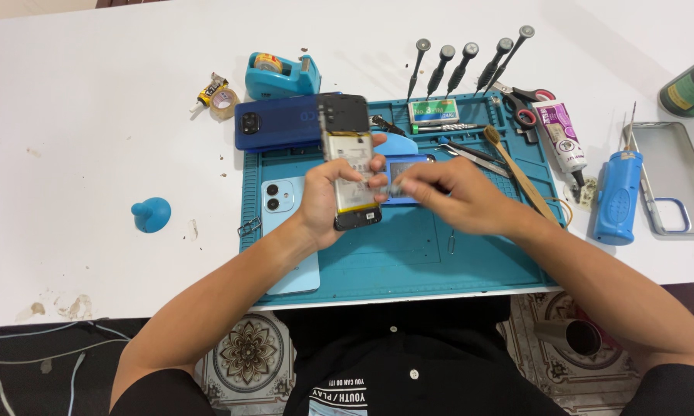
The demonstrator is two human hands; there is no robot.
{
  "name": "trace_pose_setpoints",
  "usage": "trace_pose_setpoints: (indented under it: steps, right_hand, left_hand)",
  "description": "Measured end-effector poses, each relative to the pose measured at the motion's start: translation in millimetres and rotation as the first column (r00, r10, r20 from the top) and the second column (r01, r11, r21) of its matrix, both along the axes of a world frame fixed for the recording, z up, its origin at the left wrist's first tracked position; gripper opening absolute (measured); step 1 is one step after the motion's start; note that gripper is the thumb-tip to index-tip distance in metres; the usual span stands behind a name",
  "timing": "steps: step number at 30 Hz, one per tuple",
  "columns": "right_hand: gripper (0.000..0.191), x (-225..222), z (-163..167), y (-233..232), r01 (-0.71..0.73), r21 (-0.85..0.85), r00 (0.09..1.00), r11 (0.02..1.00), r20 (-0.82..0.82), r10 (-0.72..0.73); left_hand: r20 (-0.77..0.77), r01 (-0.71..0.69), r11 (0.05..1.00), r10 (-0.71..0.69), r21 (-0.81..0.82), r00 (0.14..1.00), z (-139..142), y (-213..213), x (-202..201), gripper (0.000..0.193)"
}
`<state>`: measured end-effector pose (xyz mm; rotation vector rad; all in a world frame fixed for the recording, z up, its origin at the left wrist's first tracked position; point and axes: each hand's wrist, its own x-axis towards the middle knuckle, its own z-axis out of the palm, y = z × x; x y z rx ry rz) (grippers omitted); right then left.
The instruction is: The person reassembles a smartphone by aligning the battery and internal components, then fitting the blue back cover onto the chassis. They press along the edges to secure the cover and inspect the assembled device.
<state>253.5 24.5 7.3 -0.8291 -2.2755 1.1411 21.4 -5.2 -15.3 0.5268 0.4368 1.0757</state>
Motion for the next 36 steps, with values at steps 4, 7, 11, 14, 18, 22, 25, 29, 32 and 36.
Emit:
trace_pose_setpoints:
  steps: [4,7,11,14,18,22,25,29,32,36]
  right_hand:
    - [0.026,5,-1,8,0.200,0.035,0.976,0.979,-0.093,-0.196]
    - [0.028,4,-3,11,0.267,0.027,0.959,0.963,-0.104,-0.263]
    - [0.029,2,-4,13,0.318,0.031,0.944,0.948,-0.109,-0.313]
    - [0.030,1,-3,13,0.370,0.059,0.927,0.927,-0.095,-0.364]
    - [0.031,-1,0,12,0.417,0.081,0.907,0.906,-0.104,-0.408]
    - [0.030,-2,3,12,0.436,0.125,0.899,0.891,-0.112,-0.424]
    - [0.030,-2,3,13,0.431,0.157,0.902,0.889,-0.100,-0.420]
    - [0.030,-2,2,13,0.420,0.166,0.908,0.892,-0.094,-0.409]
    - [0.030,-2,1,14,0.417,0.150,0.909,0.897,-0.092,-0.407]
    - [0.031,-2,1,13,0.408,0.144,0.913,0.902,-0.098,-0.397]
  left_hand:
    - [-0.030,-0.090,0.996,0.090,0.008,0.995,5,4,-5,0.075]
    - [-0.094,-0.106,0.992,0.112,0.066,0.989,10,4,-7,0.077]
    - [-0.108,-0.099,0.986,0.113,0.131,0.988,15,3,-9,0.079]
    - [-0.116,-0.097,0.987,0.112,0.124,0.987,17,3,-10,0.080]
    - [-0.142,-0.093,0.987,0.112,0.130,0.984,19,2,-11,0.080]
    - [-0.157,-0.073,0.986,0.097,0.147,0.983,20,1,-10,0.076]
    - [-0.187,-0.077,0.986,0.104,0.146,0.977,20,1,-8,0.071]
    - [-0.191,-0.090,0.990,0.110,0.108,0.975,20,0,-5,0.071]
    - [-0.204,-0.097,0.989,0.117,0.108,0.972,21,0,-5,0.071]
    - [-0.219,-0.095,0.989,0.117,0.110,0.969,22,0,-6,0.070]
